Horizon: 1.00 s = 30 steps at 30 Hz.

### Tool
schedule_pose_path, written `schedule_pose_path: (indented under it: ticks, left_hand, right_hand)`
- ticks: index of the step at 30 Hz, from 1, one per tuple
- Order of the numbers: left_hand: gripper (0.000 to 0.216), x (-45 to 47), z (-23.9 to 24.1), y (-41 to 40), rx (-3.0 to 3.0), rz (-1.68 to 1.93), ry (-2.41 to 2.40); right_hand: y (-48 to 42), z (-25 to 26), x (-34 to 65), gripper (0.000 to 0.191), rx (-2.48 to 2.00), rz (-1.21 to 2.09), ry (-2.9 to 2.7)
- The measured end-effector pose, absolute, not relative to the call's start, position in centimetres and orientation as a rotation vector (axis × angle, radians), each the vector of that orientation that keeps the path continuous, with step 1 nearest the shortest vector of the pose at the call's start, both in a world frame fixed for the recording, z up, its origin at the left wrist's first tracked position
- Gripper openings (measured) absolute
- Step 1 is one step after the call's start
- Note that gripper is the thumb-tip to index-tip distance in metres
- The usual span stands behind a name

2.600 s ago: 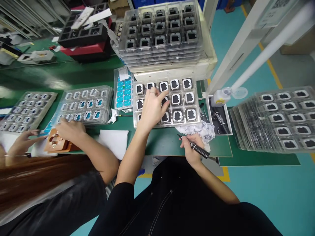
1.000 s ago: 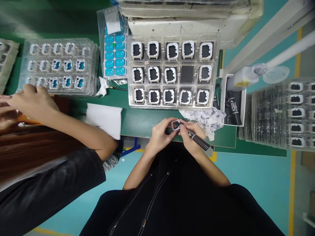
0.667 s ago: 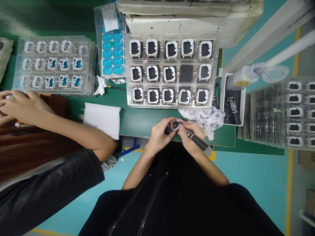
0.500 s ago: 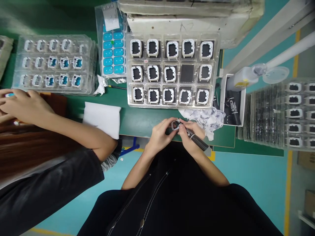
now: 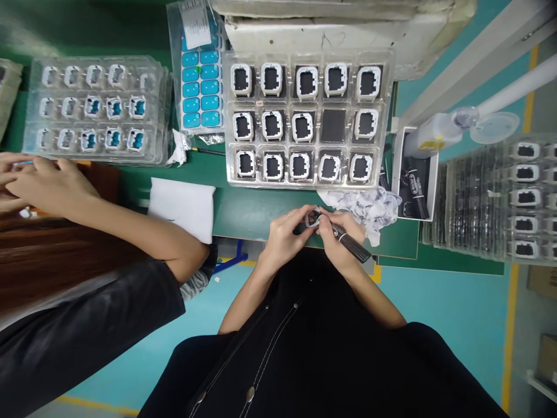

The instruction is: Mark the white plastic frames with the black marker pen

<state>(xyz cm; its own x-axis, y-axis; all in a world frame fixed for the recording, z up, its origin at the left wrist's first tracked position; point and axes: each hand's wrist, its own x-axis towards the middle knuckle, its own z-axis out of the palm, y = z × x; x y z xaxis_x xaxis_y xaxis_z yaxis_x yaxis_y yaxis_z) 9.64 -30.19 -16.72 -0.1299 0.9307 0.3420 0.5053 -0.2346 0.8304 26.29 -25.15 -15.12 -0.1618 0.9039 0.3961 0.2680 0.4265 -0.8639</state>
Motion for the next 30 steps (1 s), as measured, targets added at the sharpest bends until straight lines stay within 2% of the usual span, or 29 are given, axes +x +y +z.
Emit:
schedule_pose_path:
  ticks: [6, 13, 22, 30]
  left_hand:
    - [0.035, 9.7, -16.8, -30.3, 1.724, 1.358, 1.583]
    - [0.035, 9.6, -16.8, -30.2, 1.656, 1.309, 1.601]
    - [0.035, 9.5, -16.9, -30.1, 1.672, 1.334, 1.569]
    - [0.043, 9.1, -16.5, -29.8, 1.25, 1.307, 1.48]
  right_hand:
    - [-24.9, -15.7, 26.2, 0.017, -0.847, 0.696, -1.775]
    - [-25.3, -15.0, 26.2, 0.015, -1.072, 0.789, -1.681]
    - [-25.1, -15.0, 26.0, 0.016, -1.006, 0.802, -1.669]
    - [-25.7, -16.3, 26.3, 0.02, -1.05, 0.912, -1.54]
